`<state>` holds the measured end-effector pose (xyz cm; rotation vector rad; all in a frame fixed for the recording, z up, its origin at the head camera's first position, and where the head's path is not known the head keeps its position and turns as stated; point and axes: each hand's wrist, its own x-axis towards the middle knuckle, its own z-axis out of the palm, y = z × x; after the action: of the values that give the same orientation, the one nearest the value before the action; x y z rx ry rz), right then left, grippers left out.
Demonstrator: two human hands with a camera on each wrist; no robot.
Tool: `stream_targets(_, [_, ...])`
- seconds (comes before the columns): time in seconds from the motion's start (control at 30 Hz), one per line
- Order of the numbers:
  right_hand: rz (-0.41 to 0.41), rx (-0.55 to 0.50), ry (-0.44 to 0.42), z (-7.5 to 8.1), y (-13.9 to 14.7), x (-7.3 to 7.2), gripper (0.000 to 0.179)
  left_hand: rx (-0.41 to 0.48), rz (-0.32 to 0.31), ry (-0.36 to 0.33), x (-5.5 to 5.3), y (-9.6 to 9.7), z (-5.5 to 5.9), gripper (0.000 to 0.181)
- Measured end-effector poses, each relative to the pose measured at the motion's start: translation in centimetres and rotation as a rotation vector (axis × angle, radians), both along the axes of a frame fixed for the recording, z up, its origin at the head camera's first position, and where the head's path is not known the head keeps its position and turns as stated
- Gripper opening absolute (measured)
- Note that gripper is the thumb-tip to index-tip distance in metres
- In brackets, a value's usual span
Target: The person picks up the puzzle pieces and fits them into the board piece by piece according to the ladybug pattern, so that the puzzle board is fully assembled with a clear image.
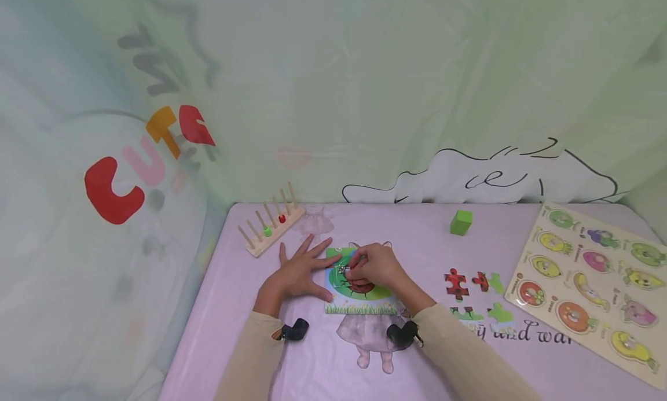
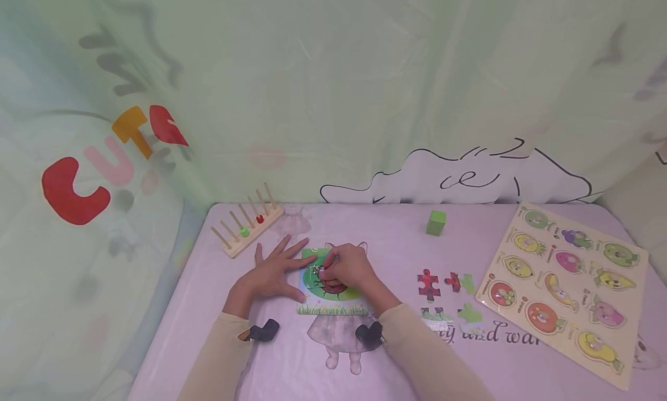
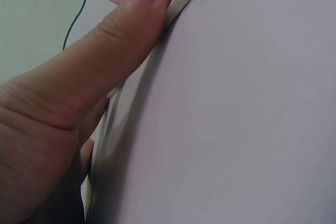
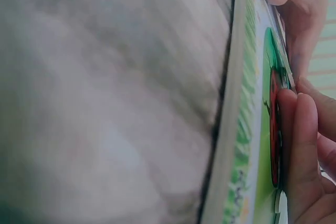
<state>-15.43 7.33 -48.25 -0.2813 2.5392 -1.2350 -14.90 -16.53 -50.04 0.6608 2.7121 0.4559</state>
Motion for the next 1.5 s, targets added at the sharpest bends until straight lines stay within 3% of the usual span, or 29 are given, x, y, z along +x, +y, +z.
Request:
stream_targets(0.17, [-0.052, 0.07, 0.014, -0.1, -0.3, 0.1, 0.022, 0.003, -0.002, -0.003, -0.1, 0.0, -0.1, 0.1])
stream_targets(0.43, [-0.102, 0.096, -0.027, 0.0, -0.6, 0.4, 0.026, 0.017, 0.0, -0.005, -0.2, -0.1, -0.3, 0.1])
stream_targets(0.73, [-0.111, 0.116, -0.051, 0.4, -0.9, 0.4, 0.028, 0.047, -0.003, -0.001, 0.0, -0.2, -0.2, 0.099])
stream_targets(1.4, [-0.096, 0.188, 0.013, 0.8, -0.9, 0.4, 0.03, 0.039, -0.006, -0.005, 0.0, -0.2, 0.0, 0.099])
stream_targets(1.5, [-0.095, 0.187, 0.013, 0.7, -1.0, 0.4, 0.029, 0.048, -0.01, 0.006, 0.0, -0.2, 0.0, 0.087])
